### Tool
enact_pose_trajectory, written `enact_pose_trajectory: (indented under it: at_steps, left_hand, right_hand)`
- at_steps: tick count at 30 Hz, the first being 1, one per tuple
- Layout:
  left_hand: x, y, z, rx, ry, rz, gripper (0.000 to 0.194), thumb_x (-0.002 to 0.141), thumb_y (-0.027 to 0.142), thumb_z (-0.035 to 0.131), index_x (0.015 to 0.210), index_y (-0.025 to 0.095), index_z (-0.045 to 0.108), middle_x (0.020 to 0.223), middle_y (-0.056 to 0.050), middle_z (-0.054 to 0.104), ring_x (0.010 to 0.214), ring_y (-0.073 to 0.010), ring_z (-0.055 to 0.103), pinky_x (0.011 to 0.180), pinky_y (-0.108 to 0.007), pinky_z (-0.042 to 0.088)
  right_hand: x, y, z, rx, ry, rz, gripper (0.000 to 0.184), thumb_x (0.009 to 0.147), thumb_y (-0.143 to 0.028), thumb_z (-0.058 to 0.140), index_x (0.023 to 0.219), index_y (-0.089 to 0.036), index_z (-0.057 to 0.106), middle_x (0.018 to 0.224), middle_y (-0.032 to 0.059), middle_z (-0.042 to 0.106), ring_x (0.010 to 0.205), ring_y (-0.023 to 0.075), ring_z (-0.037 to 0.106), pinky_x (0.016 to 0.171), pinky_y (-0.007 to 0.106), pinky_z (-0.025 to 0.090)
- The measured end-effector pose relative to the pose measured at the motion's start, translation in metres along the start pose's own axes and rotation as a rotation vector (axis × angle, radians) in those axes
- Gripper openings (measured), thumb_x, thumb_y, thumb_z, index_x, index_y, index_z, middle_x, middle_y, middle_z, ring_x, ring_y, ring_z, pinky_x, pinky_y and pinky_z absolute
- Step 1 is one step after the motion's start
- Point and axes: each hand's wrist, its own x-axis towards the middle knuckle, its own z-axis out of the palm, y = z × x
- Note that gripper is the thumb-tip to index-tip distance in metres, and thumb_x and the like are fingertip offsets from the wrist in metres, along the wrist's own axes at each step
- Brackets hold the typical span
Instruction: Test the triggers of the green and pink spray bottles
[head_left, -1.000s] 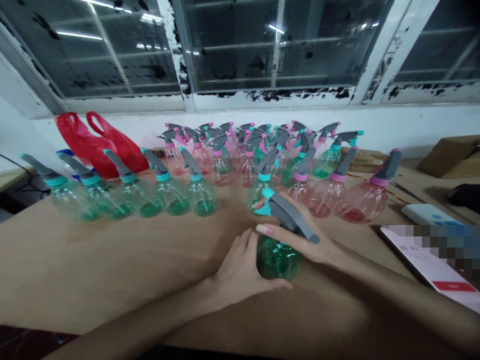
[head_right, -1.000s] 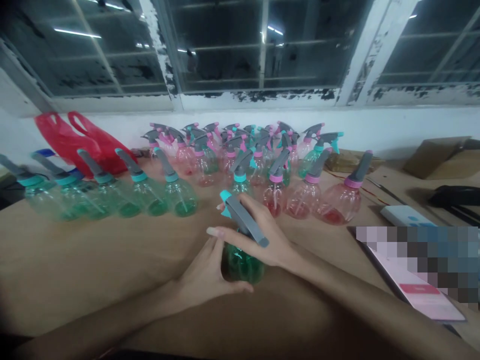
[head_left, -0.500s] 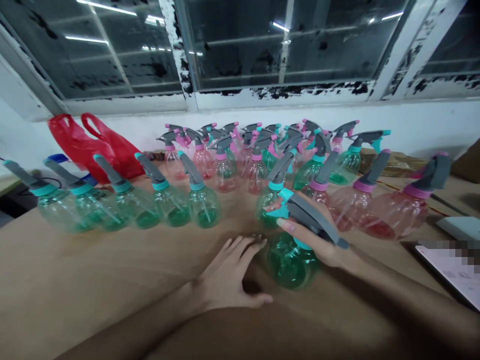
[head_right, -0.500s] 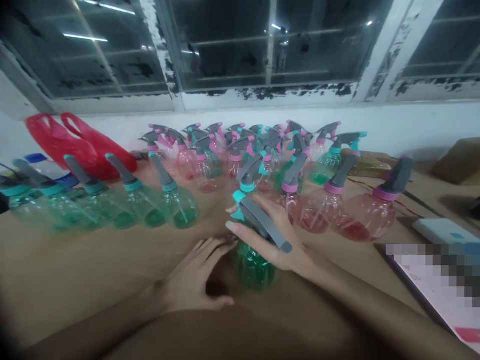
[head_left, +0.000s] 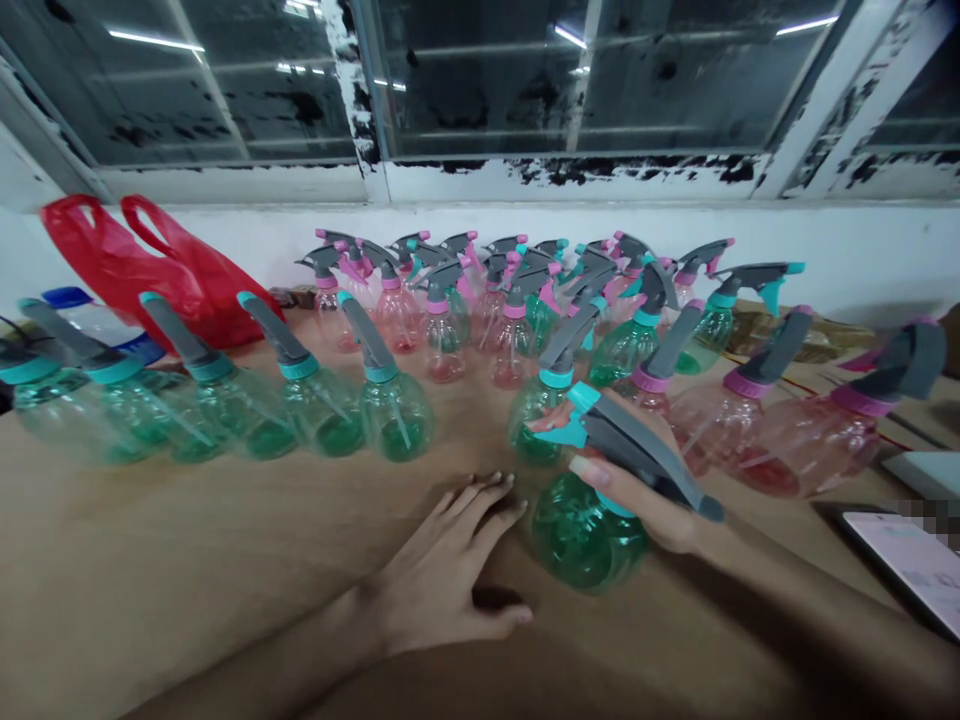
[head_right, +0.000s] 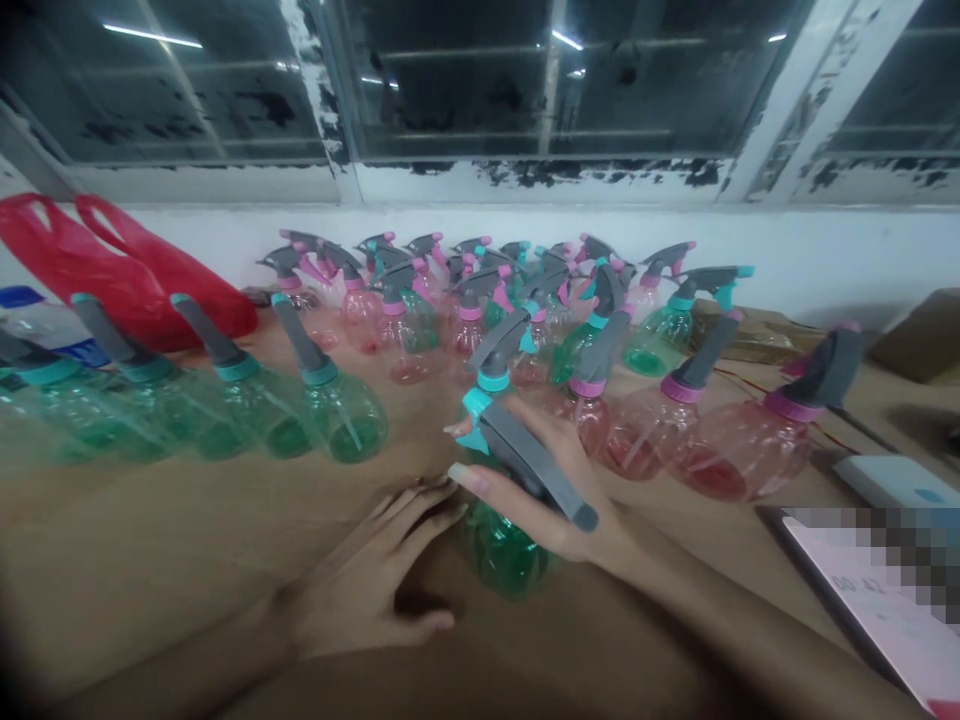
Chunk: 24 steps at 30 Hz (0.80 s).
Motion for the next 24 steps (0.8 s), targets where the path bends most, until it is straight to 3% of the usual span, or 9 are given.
enact_pose_trajectory:
  at_steps: [3,8,12,17,24]
  left_hand:
    - [-0.0012,0.0001,-0.0006,-0.003,0.005,-0.006,0.078,0.079,0.058,0.061,0.141,0.017,0.037,0.148,-0.014,0.034,0.136,-0.0351,0.029,0.108,-0.054,0.025]
    - [-0.0031,-0.0017,0.0010,-0.016,0.021,0.024,0.077,0.080,0.058,0.061,0.141,0.017,0.037,0.149,-0.014,0.033,0.136,-0.0350,0.028,0.108,-0.053,0.025]
    - [-0.0033,-0.0026,0.0023,-0.003,0.013,0.026,0.078,0.081,0.059,0.059,0.142,0.017,0.035,0.149,-0.014,0.032,0.136,-0.0340,0.027,0.109,-0.053,0.024]
    - [-0.0015,-0.0022,0.0010,-0.049,0.026,0.030,0.077,0.081,0.055,0.061,0.142,0.018,0.035,0.147,-0.014,0.036,0.136,-0.0341,0.029,0.109,-0.053,0.023]
    - [-0.0011,-0.0021,0.0003,-0.063,0.035,0.023,0.077,0.080,0.056,0.062,0.142,0.020,0.035,0.147,-0.014,0.036,0.135,-0.0353,0.030,0.108,-0.054,0.025]
  right_hand:
    - [0.0000,0.0007,-0.0006,0.001,-0.011,-0.007,0.011,0.082,-0.035,0.061,0.088,-0.026,0.059,0.081,0.0010,0.064,0.075,0.0199,0.062,0.070,0.037,0.049]
    - [-0.0011,0.0009,-0.0001,-0.004,-0.025,0.066,0.017,0.085,-0.039,0.059,0.079,-0.024,0.057,0.068,-0.0014,0.055,0.063,0.0160,0.056,0.066,0.035,0.049]
    - [-0.0024,0.0019,0.0001,-0.003,-0.019,0.043,0.016,0.084,-0.041,0.060,0.086,-0.025,0.061,0.075,0.0004,0.061,0.070,0.0181,0.060,0.066,0.035,0.048]
    - [-0.0062,0.0070,0.0008,0.017,-0.011,0.025,0.030,0.082,-0.046,0.060,0.104,-0.026,0.064,0.081,0.0025,0.063,0.071,0.0197,0.060,0.063,0.036,0.048]
    - [-0.0062,0.0064,0.0006,0.030,-0.012,0.016,0.025,0.083,-0.039,0.063,0.105,-0.028,0.064,0.097,0.0022,0.068,0.087,0.0210,0.064,0.078,0.037,0.050]
